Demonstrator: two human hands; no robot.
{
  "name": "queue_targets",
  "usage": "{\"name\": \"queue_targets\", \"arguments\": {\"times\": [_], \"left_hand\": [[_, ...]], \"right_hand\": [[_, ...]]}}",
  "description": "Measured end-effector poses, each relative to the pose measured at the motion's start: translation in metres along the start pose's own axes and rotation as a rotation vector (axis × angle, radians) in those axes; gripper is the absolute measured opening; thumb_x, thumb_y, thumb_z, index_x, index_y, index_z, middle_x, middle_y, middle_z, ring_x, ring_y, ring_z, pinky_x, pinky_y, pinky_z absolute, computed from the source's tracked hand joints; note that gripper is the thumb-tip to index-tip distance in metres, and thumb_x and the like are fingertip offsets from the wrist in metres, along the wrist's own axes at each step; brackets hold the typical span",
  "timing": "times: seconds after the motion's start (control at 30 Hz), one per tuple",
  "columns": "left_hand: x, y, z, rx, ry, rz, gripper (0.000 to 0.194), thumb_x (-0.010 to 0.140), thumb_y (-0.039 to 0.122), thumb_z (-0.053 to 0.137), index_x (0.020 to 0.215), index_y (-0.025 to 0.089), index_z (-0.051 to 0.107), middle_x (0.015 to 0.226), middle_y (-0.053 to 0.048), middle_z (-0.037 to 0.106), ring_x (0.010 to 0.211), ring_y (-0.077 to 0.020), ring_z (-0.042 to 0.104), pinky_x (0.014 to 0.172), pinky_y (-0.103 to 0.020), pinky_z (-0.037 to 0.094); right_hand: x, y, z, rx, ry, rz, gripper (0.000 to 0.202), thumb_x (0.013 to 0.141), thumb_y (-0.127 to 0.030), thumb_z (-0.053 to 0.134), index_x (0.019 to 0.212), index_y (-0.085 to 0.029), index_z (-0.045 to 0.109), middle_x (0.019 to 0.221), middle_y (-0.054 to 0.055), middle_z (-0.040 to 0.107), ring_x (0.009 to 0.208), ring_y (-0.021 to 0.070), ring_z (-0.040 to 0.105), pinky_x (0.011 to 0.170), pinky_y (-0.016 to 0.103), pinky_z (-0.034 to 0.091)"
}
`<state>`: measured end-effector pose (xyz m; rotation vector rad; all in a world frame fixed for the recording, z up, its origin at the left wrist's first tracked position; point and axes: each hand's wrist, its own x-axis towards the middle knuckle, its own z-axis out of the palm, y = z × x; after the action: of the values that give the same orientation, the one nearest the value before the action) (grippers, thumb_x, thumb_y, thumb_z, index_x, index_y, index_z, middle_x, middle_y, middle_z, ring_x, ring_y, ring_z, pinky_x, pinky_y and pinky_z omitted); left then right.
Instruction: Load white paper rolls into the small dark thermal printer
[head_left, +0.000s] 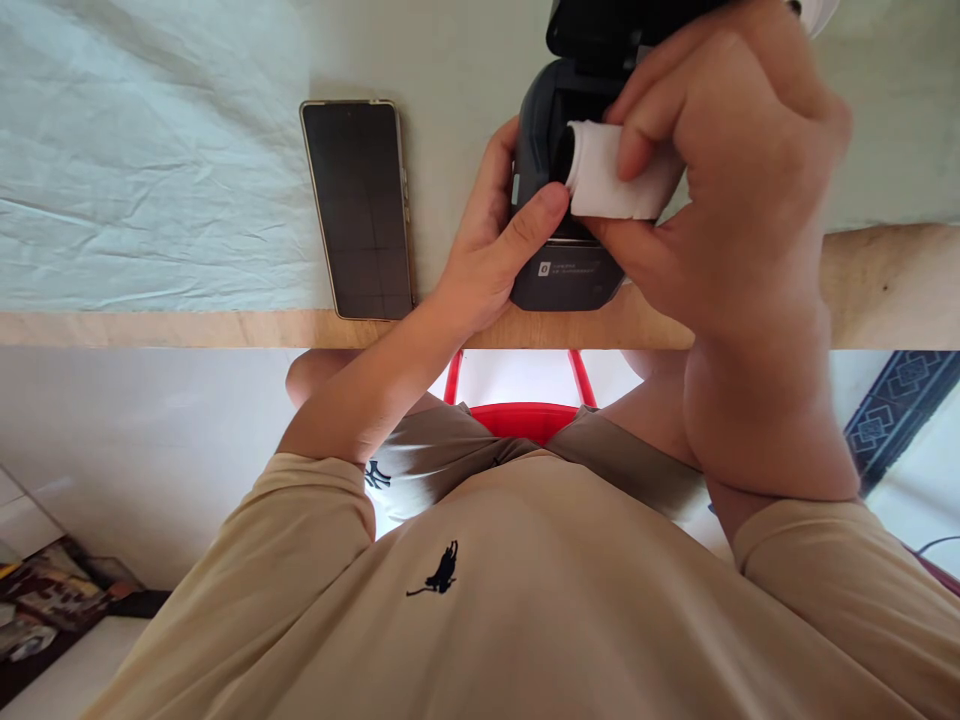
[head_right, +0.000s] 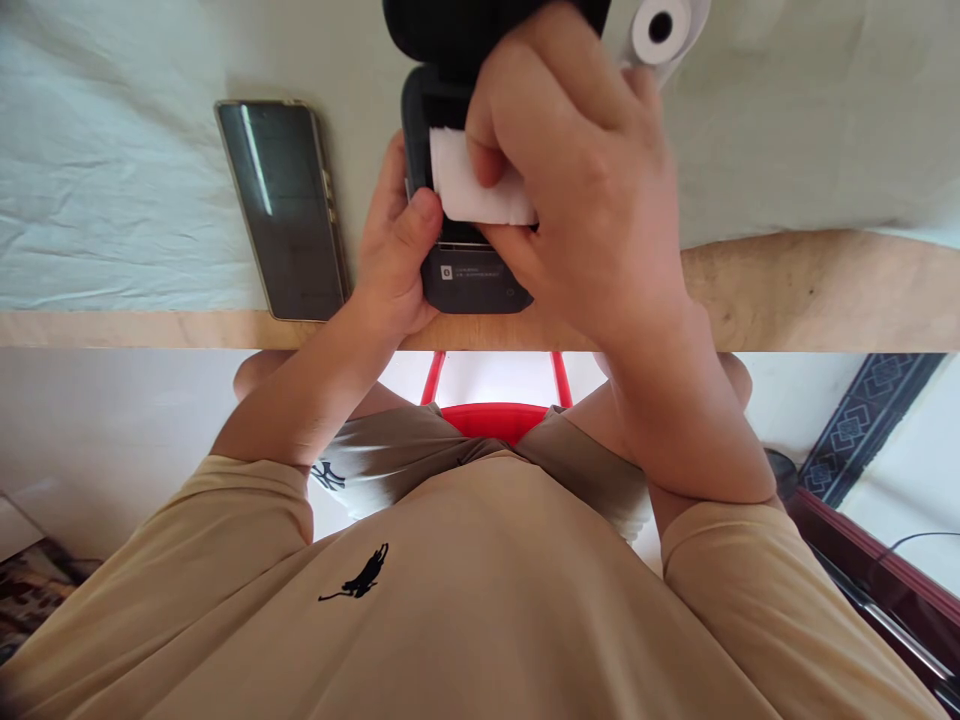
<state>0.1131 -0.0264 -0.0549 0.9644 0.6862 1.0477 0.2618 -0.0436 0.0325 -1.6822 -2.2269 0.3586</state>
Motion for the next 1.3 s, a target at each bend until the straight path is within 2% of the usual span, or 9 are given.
{"name": "queue_targets", "arguments": {"times": [0.17, 0.33, 0.47, 0.6, 0.7, 0.9, 1.03, 1.17, 1.3], "left_hand": [[0.002, -0.001, -0.004, -0.046, -0.029, -0.024, 0.049, 0.06, 0.058, 0.063, 0.104, 0.037, 0.053, 0.107, 0.003, 0.059, 0.109, -0.0214, 0.054, 0.092, -0.029, 0.046], [0.003, -0.002, -0.002, -0.022, 0.008, -0.048, 0.042, 0.065, 0.052, 0.062, 0.103, 0.034, 0.053, 0.108, 0.004, 0.055, 0.112, -0.0184, 0.051, 0.099, -0.028, 0.042], [0.002, -0.004, -0.001, -0.035, 0.001, -0.001, 0.049, 0.061, 0.059, 0.061, 0.104, 0.036, 0.052, 0.106, 0.005, 0.056, 0.11, -0.0177, 0.054, 0.094, -0.026, 0.046], [-0.002, 0.008, 0.007, -0.048, 0.046, -0.026, 0.029, 0.079, 0.042, 0.046, 0.102, 0.028, 0.054, 0.103, 0.006, 0.055, 0.114, -0.0143, 0.055, 0.09, -0.024, 0.045], [-0.004, 0.017, 0.012, -0.112, 0.071, -0.059, 0.024, 0.079, 0.044, 0.047, 0.097, 0.029, 0.053, 0.095, 0.005, 0.058, 0.102, -0.0134, 0.061, 0.083, -0.024, 0.05], [-0.002, 0.02, 0.013, -0.259, 0.107, -0.173, 0.027, 0.074, 0.049, 0.051, 0.095, 0.031, 0.053, 0.091, 0.003, 0.063, 0.099, -0.0154, 0.06, 0.081, -0.028, 0.051], [-0.007, 0.028, 0.015, -0.262, 0.16, -0.224, 0.035, 0.071, 0.038, 0.059, 0.104, 0.028, 0.05, 0.085, 0.003, 0.061, 0.101, -0.0185, 0.06, 0.084, -0.031, 0.05], [-0.006, 0.024, 0.011, -0.243, 0.123, -0.225, 0.042, 0.062, 0.029, 0.069, 0.099, 0.034, 0.051, 0.087, 0.003, 0.063, 0.088, -0.0171, 0.062, 0.076, -0.028, 0.051], [-0.003, 0.008, 0.005, -0.286, 0.069, -0.139, 0.05, 0.056, 0.027, 0.072, 0.099, 0.036, 0.049, 0.087, 0.005, 0.063, 0.083, -0.0168, 0.063, 0.075, -0.031, 0.053]], "right_hand": [[0.001, 0.004, -0.004, 0.013, -0.108, -0.001, 0.018, 0.079, -0.031, 0.042, 0.093, -0.021, 0.048, 0.105, -0.004, 0.054, 0.101, 0.0116, 0.054, 0.089, 0.035, 0.044], [0.001, 0.006, -0.011, 0.041, -0.178, 0.027, 0.022, 0.079, -0.028, 0.041, 0.098, -0.024, 0.052, 0.11, -0.008, 0.056, 0.103, 0.0111, 0.056, 0.093, 0.034, 0.044], [-0.003, 0.01, -0.006, 0.081, -0.031, -0.061, 0.024, 0.079, -0.025, 0.04, 0.098, -0.025, 0.056, 0.109, -0.007, 0.055, 0.104, 0.0088, 0.054, 0.091, 0.032, 0.045], [-0.006, 0.013, 0.007, 0.038, 0.243, -0.13, 0.023, 0.077, -0.029, 0.044, 0.091, -0.021, 0.061, 0.094, 0.002, 0.05, 0.098, 0.0105, 0.049, 0.084, 0.032, 0.042], [-0.006, 0.016, 0.015, 0.046, 0.343, -0.216, 0.018, 0.073, -0.027, 0.049, 0.087, -0.022, 0.06, 0.085, 0.001, 0.048, 0.088, 0.0074, 0.048, 0.081, 0.031, 0.039], [-0.004, 0.019, 0.023, 0.159, 0.341, -0.357, 0.011, 0.07, -0.028, 0.054, 0.078, -0.025, 0.06, 0.086, -0.002, 0.052, 0.094, 0.0083, 0.048, 0.085, 0.032, 0.04], [-0.006, 0.018, 0.028, 0.233, 0.271, -0.383, 0.016, 0.07, -0.034, 0.055, 0.081, -0.025, 0.061, 0.09, 0.0, 0.053, 0.101, 0.0107, 0.046, 0.088, 0.032, 0.042], [-0.008, 0.016, 0.033, 0.353, 0.346, -0.234, 0.022, 0.072, -0.035, 0.051, 0.087, -0.023, 0.062, 0.097, 0.002, 0.051, 0.099, 0.0094, 0.046, 0.092, 0.033, 0.042], [-0.006, 0.014, 0.033, 0.489, 0.435, -0.02, 0.031, 0.078, -0.038, 0.044, 0.096, -0.015, 0.055, 0.096, 0.005, 0.049, 0.096, 0.0078, 0.048, 0.074, 0.023, 0.046]]}}
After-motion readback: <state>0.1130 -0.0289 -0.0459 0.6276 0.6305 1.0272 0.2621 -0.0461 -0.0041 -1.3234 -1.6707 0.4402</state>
